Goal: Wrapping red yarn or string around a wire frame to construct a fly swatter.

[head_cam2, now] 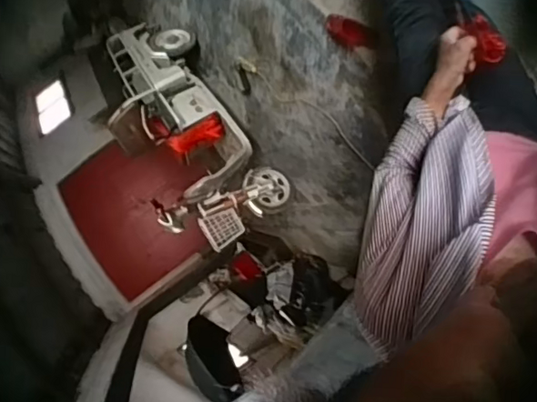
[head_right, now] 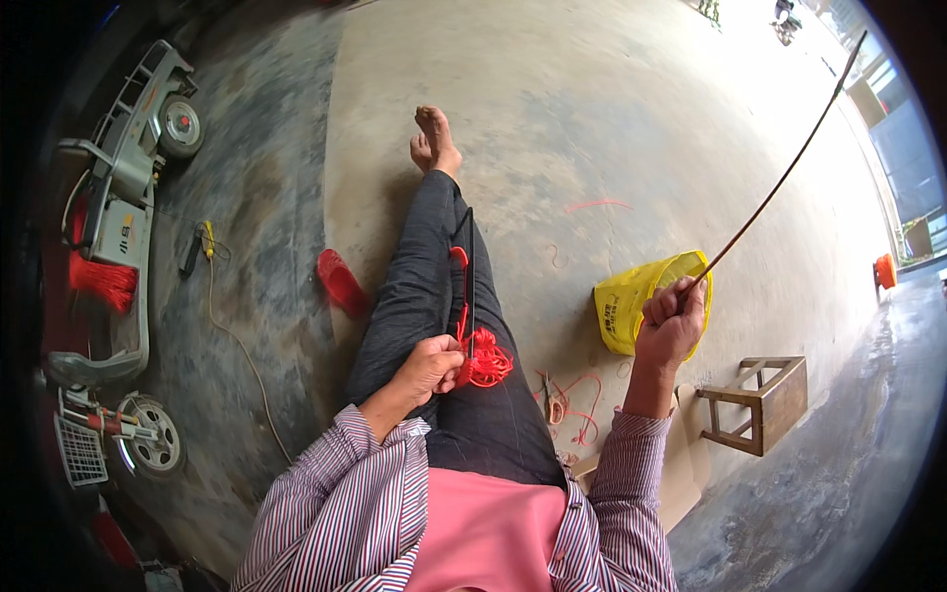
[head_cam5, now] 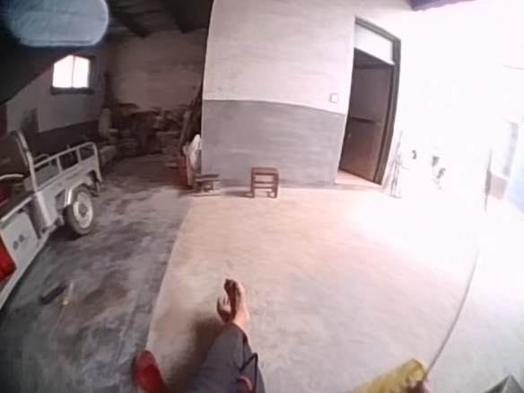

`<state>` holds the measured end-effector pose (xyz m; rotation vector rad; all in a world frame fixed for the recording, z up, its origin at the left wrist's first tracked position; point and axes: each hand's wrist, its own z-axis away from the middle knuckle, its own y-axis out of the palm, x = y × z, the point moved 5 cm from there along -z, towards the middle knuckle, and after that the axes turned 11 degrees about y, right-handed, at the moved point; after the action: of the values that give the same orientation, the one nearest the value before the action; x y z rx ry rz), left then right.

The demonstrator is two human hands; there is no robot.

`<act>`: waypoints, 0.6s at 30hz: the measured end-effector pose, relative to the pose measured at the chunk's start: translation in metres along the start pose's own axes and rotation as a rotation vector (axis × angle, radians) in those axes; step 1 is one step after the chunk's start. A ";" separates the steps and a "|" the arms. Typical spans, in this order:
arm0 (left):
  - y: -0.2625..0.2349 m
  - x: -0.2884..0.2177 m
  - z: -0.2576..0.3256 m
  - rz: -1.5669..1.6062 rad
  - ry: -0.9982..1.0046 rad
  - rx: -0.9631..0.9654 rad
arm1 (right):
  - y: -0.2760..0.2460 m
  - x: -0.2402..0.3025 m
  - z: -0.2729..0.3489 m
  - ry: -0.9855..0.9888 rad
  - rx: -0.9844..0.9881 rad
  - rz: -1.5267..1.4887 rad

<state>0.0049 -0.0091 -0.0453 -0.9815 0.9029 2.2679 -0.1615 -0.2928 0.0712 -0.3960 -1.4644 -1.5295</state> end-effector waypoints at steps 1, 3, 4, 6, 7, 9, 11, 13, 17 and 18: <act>0.000 0.000 0.000 0.004 0.000 0.006 | 0.001 0.000 -0.001 0.001 0.005 -0.008; 0.001 -0.002 0.001 0.005 0.003 0.006 | 0.006 0.001 -0.001 -0.004 0.010 -0.002; 0.001 -0.002 0.001 0.000 0.002 0.011 | 0.008 0.003 -0.001 -0.011 0.008 0.002; 0.001 -0.002 0.001 -0.005 0.006 0.022 | 0.017 0.006 0.000 -0.022 0.021 0.015; 0.001 -0.002 0.001 -0.017 0.007 0.037 | 0.021 0.008 0.001 -0.036 0.028 0.024; 0.002 -0.003 0.001 -0.014 0.014 0.040 | 0.028 0.010 0.003 -0.042 0.048 0.036; 0.003 -0.004 0.001 -0.013 0.019 0.044 | 0.034 0.011 0.004 -0.049 0.066 0.047; 0.002 -0.004 0.001 -0.027 0.022 0.043 | 0.036 0.010 0.005 -0.045 0.070 0.047; 0.003 -0.007 0.004 -0.022 0.026 0.042 | 0.036 0.007 0.006 -0.043 0.083 0.059; 0.004 -0.007 0.004 -0.020 0.023 0.042 | 0.037 0.007 0.007 -0.047 0.073 0.055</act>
<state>0.0053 -0.0100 -0.0363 -0.9952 0.9428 2.2163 -0.1389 -0.2829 0.1001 -0.4281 -1.5286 -1.4276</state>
